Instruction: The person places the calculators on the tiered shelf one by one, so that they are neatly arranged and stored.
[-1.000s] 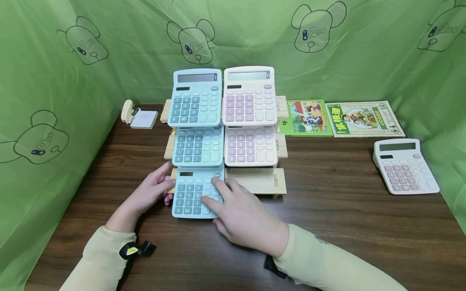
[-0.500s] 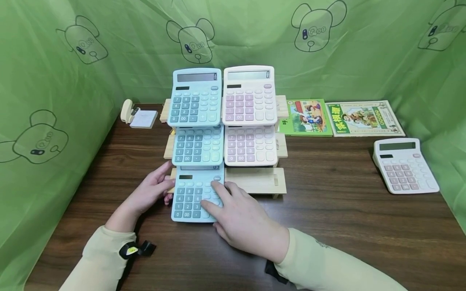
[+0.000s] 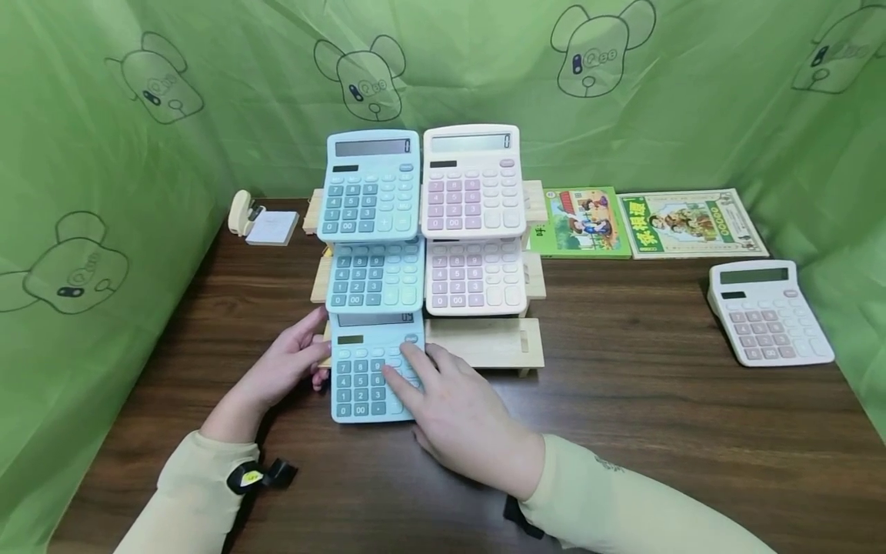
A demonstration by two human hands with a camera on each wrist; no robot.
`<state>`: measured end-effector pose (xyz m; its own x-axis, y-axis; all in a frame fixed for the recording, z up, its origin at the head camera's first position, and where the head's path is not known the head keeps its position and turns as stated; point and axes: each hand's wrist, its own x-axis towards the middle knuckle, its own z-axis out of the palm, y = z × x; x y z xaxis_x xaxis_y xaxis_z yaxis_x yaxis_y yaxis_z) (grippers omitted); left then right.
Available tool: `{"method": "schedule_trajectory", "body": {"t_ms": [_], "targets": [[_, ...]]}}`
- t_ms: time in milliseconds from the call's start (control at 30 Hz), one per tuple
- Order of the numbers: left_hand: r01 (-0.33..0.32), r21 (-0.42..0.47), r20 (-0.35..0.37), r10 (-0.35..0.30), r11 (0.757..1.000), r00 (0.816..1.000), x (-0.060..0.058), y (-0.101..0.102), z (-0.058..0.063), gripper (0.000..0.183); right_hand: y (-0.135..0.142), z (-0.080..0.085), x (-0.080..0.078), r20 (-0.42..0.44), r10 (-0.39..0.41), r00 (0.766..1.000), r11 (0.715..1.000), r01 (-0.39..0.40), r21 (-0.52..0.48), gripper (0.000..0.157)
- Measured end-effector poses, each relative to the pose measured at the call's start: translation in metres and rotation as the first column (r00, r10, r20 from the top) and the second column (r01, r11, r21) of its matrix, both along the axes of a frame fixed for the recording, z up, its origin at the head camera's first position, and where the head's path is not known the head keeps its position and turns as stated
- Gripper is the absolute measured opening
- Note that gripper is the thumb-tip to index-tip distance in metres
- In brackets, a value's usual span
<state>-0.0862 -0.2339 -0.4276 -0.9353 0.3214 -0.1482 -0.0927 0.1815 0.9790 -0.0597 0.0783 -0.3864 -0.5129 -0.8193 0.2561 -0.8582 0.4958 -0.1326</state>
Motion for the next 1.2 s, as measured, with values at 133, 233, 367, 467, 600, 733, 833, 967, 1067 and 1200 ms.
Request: {"method": "schedule_trajectory", "body": {"t_ms": [133,233,367,467,600,733,833,967,1067,1200], "targets": [[-0.002,-0.005,-0.004,0.002,1.0,1.0,0.001,-0.001,0.0,0.066,-0.002,-0.001,-0.003,-0.012,0.003,1.0,0.999,-0.004,-0.042,0.075],[-0.008,-0.005,0.003,0.008,1.0,1.0,0.001,-0.001,0.0,0.066,-0.004,-0.001,-0.004,-0.032,0.009,0.999,0.998,-0.011,-0.064,0.073],[-0.017,-0.006,0.009,0.017,1.0,1.0,0.002,-0.002,0.0,0.066,-0.006,-0.002,-0.005,-0.053,0.012,0.999,0.998,-0.014,-0.054,0.075],[-0.023,-0.004,0.013,0.023,1.0,1.0,0.003,-0.001,-0.001,0.066,-0.007,-0.004,-0.005,-0.062,0.01,0.998,0.999,-0.013,-0.043,0.076],[-0.027,-0.005,0.017,0.028,1.0,0.999,0.003,0.0,0.0,0.066,-0.006,-0.002,-0.003,-0.056,0.008,0.998,0.999,-0.01,-0.042,0.076],[-0.022,-0.011,0.014,0.022,1.0,1.0,0.002,0.001,0.0,0.067,-0.004,0.003,-0.004,-0.027,-0.006,1.0,0.999,0.005,-0.034,0.078],[-0.023,-0.016,0.016,0.023,1.0,1.0,0.001,0.001,0.001,0.068,-0.003,0.002,-0.008,-0.017,-0.017,1.0,0.999,0.016,-0.036,0.077],[-0.034,-0.025,0.02,0.035,0.999,0.999,0.001,0.001,0.001,0.069,-0.003,-0.001,-0.012,-0.017,-0.021,1.0,0.999,0.02,-0.047,0.077],[-0.042,-0.027,0.025,0.043,0.999,0.999,0.002,0.001,0.0,0.069,-0.003,-0.002,-0.014,-0.014,-0.018,1.0,0.998,0.017,-0.052,0.079],[-0.045,-0.025,0.032,0.046,0.999,0.998,0.002,0.001,0.0,0.069,-0.001,-0.002,-0.015,-0.003,-0.017,1.0,0.999,0.017,-0.047,0.08]]}}
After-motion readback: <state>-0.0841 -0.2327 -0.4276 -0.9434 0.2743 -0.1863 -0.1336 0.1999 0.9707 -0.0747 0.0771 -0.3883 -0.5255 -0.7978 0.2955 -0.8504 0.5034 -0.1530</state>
